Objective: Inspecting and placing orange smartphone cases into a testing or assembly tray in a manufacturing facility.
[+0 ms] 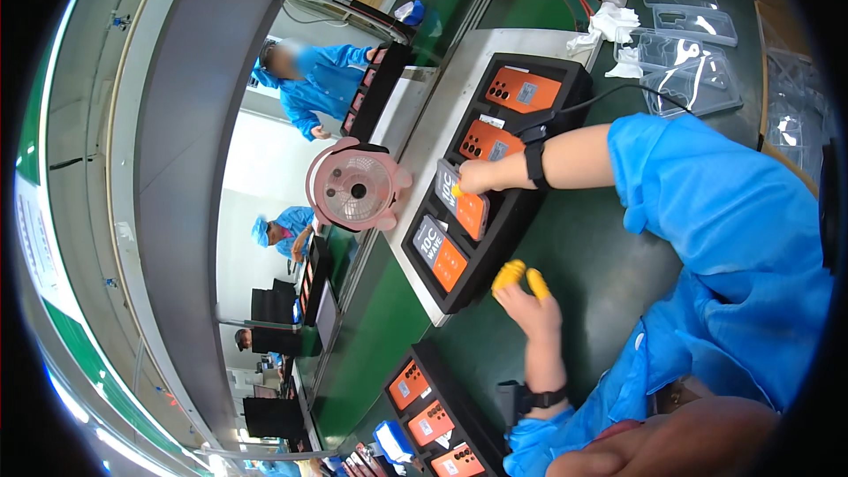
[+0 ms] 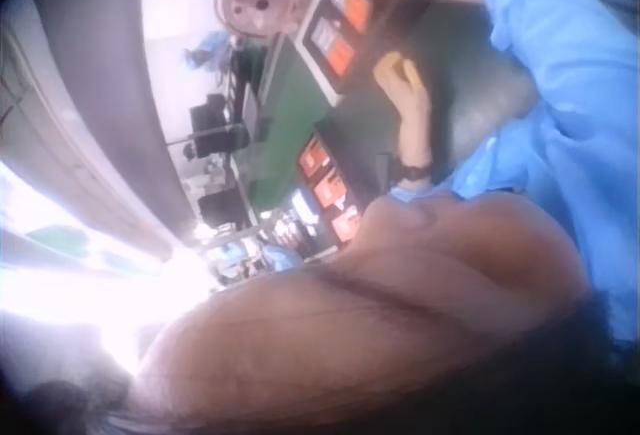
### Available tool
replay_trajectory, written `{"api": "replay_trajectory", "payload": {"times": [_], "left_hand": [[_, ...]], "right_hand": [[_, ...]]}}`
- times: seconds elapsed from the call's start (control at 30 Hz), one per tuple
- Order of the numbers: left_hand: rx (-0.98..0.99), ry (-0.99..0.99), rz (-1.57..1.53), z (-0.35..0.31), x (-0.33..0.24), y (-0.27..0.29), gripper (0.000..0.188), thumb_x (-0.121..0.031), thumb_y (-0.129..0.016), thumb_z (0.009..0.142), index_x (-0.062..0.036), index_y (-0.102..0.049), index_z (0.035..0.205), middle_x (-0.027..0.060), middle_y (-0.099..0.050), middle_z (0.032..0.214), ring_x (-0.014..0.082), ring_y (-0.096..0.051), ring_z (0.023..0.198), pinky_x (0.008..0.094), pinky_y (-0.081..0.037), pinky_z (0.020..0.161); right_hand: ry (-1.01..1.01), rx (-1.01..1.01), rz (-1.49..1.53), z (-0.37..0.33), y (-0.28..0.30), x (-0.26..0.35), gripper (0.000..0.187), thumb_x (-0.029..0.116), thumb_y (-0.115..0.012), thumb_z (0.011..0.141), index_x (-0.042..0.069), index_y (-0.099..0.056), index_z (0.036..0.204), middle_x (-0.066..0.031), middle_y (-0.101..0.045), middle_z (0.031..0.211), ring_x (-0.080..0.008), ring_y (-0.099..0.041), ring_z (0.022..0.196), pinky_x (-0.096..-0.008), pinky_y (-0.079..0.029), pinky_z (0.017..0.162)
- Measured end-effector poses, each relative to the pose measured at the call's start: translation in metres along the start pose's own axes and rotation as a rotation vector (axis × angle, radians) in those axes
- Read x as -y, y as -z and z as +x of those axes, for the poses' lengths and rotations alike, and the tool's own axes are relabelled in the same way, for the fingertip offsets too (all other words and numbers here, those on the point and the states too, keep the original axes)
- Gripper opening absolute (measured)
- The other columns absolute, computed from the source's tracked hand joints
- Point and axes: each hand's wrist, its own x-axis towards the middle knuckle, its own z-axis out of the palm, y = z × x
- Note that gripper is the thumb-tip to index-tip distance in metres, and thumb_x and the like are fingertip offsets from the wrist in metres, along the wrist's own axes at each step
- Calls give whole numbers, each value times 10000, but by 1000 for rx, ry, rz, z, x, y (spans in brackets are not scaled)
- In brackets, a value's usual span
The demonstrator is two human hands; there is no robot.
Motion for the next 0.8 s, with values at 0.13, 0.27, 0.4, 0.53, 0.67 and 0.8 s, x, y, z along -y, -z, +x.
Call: {"api": "replay_trajectory", "payload": {"times": [0.13,0.27,0.4,0.53,0.67,0.8], "left_hand": [[100,64,26,-42,5,-11,176,-82,-549,735,7,-512,882,158,-491,901,311,-441,877,373,-336,784],[98,150,-65,-44,14,-14,161,-86,-547,745,16,-521,866,162,-494,891,301,-460,836,356,-360,753],[64,177,-21,-46,17,-12,163,-67,-548,741,22,-513,872,159,-486,882,289,-454,844,347,-364,754],[89,188,-83,-49,14,-20,157,-68,-534,764,30,-487,878,139,-466,894,252,-458,830,319,-367,756],[74,376,-411,-37,19,-22,144,-82,-517,786,34,-473,859,110,-457,860,205,-459,782,289,-369,736],[76,72,-251,5,1,-27,160,-103,-520,791,36,-471,853,103,-459,838,193,-459,754,277,-374,712]], "right_hand": [[547,-421,-449,-24,-7,24,363,171,-609,668,-59,-504,929,-195,-487,950,-329,-486,875,-377,-410,759],[521,-364,-236,-83,21,30,347,218,-610,663,8,-523,925,-185,-484,931,-335,-468,913,-382,-398,772],[608,-223,-354,-186,84,8,294,242,-597,670,31,-545,868,-122,-516,886,-258,-544,791,-354,-447,652],[354,-460,-448,-270,159,-58,309,217,-638,650,30,-536,874,-107,-489,820,-241,-522,772,-325,-436,652],[241,-636,-686,-288,198,-145,370,192,-676,598,35,-540,905,-100,-462,868,-265,-445,858,-342,-393,712],[260,-528,-840,-288,206,-174,370,188,-680,580,39,-556,895,-87,-465,859,-247,-441,849,-334,-391,706]]}}
